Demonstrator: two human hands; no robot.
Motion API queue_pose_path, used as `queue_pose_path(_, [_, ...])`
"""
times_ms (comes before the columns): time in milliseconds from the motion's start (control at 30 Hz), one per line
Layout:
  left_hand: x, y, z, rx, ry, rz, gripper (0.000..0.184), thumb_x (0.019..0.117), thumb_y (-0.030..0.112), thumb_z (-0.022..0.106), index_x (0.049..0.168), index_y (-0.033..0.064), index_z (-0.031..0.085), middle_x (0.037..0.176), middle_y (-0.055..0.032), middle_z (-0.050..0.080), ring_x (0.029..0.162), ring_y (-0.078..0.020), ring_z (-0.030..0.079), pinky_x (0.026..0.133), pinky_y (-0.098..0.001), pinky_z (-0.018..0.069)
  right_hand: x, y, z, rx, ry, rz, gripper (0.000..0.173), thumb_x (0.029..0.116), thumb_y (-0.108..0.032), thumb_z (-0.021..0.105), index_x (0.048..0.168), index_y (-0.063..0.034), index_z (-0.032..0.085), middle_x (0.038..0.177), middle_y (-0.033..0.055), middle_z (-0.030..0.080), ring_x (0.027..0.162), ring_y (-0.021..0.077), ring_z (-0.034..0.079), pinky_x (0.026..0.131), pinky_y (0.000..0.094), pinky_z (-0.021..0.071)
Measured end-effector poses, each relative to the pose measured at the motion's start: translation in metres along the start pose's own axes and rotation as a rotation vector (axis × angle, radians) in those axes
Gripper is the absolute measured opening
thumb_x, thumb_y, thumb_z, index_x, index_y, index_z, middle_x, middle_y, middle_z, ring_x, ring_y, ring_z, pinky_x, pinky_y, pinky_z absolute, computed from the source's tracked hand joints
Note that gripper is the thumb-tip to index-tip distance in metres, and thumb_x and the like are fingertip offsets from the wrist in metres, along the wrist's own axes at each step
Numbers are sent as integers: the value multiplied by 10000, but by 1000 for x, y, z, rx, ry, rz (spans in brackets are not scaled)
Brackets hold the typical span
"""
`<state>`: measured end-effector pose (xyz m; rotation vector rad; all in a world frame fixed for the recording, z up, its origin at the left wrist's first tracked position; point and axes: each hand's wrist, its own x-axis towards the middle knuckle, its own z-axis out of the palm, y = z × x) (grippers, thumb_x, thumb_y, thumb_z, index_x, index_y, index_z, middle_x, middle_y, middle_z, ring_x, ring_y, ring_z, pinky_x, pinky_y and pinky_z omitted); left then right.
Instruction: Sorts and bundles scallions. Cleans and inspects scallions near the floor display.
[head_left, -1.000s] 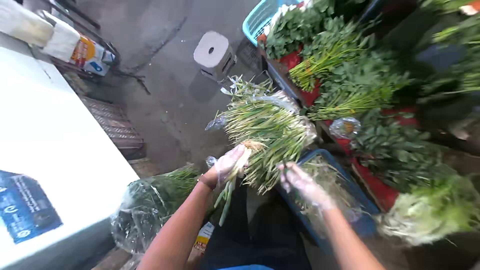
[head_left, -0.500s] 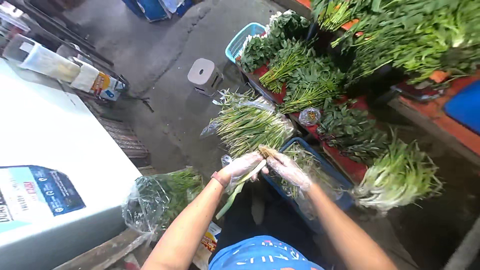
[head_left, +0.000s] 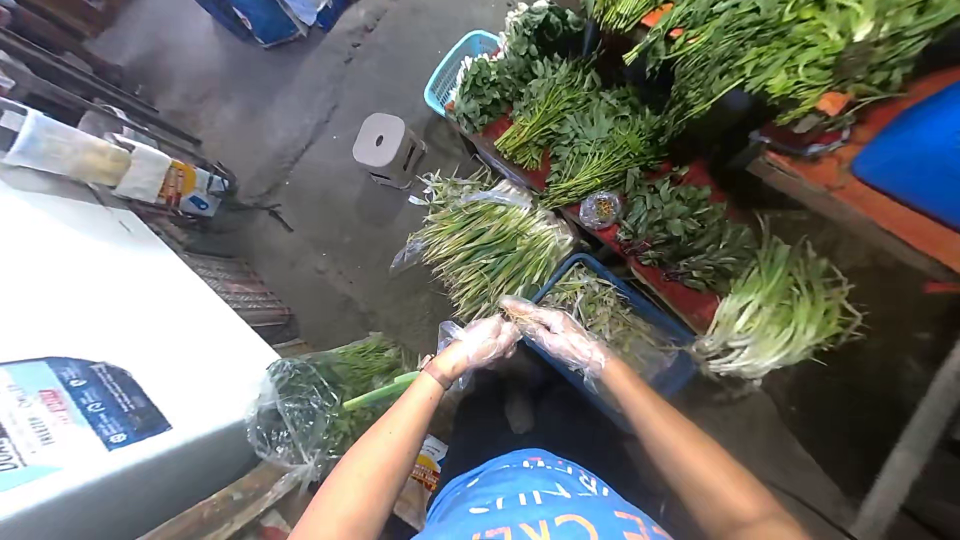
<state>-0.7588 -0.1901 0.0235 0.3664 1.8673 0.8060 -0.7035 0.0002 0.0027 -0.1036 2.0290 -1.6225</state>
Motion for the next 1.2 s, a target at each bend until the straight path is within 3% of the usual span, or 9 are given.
queue_pose_path(233, [-8,8,6,-317,108,75,256,1072,146,397,1172,-52,526,763,36,531,641,-10,505,636,-194,462,-4,18,6,-43,249,-95,384,1056,-120,472,1402,-56,627,1404,143,633,1326,232,589,1159,420,418])
queue_pose_path(367, [-30,1,-12,-444,217,86,341,1084,182,359,1331,-25,472,736,61,552,567,5,501,547,-162,461,-25,79,-41,-47,518,323,407,1107,-216,426,1469,-90,562,1473,160,574,1376,311,535,1171,520,383])
queue_pose_path(467, [-40,-9,-24,-479,235,66,312,1081,194,330,1298,3,446,711,66,556,546,4,498,538,-157,452,-45,105,-72,-144,281,601,483,1133,-263,349,1566,-55,402,1592,222,407,1499,363,363,1241,517,241])
queue_pose_path(567, [-41,0,-20,-390,259,34,413,1049,200,467,1392,-24,417,817,23,587,620,-9,536,590,-182,482,-43,69,-71,-48,213,573,611,1090,-279,509,1595,-20,282,1561,278,407,1446,375,425,1199,498,321])
queue_pose_path(700, [-44,-3,-13,-340,336,112,383,944,172,649,1240,-46,540,892,24,586,752,23,560,728,-174,502,-32,87,-64,12,288,495,532,1035,-215,578,1517,-120,374,1112,146,631,832,173,640,667,284,545])
queue_pose_path(800, [-49,-13,-6,-368,444,128,218,965,152,617,1108,-12,629,890,44,625,771,26,582,750,-180,510,-18,116,-72,-398,104,849,737,1002,-193,633,1594,9,244,1486,307,484,1350,413,531,1112,558,428])
queue_pose_path(900, [-66,-31,6,-301,632,157,321,969,153,602,1206,-62,631,1061,-58,685,952,-17,616,905,-229,502,-8,120,-77,-335,52,854,760,958,-198,721,1541,68,311,1527,330,409,1424,432,431,1177,545,345])
queue_pose_path(1033, [-86,-54,24,-396,959,109,397,972,113,617,1284,-121,546,1109,-132,668,1005,-78,640,934,-255,525,14,115,-75,-171,18,791,467,959,-26,637,1385,93,487,1246,286,593,1059,342,625,931,477,514])
queue_pose_path(1200, [-102,-83,39,-575,1101,-61,446,966,62,597,1353,-115,464,1139,-134,629,962,-50,618,874,-200,515,33,127,-51,387,221,719,557,1005,-24,577,1514,-54,351,1002,134,596,717,169,604,638,324,544])
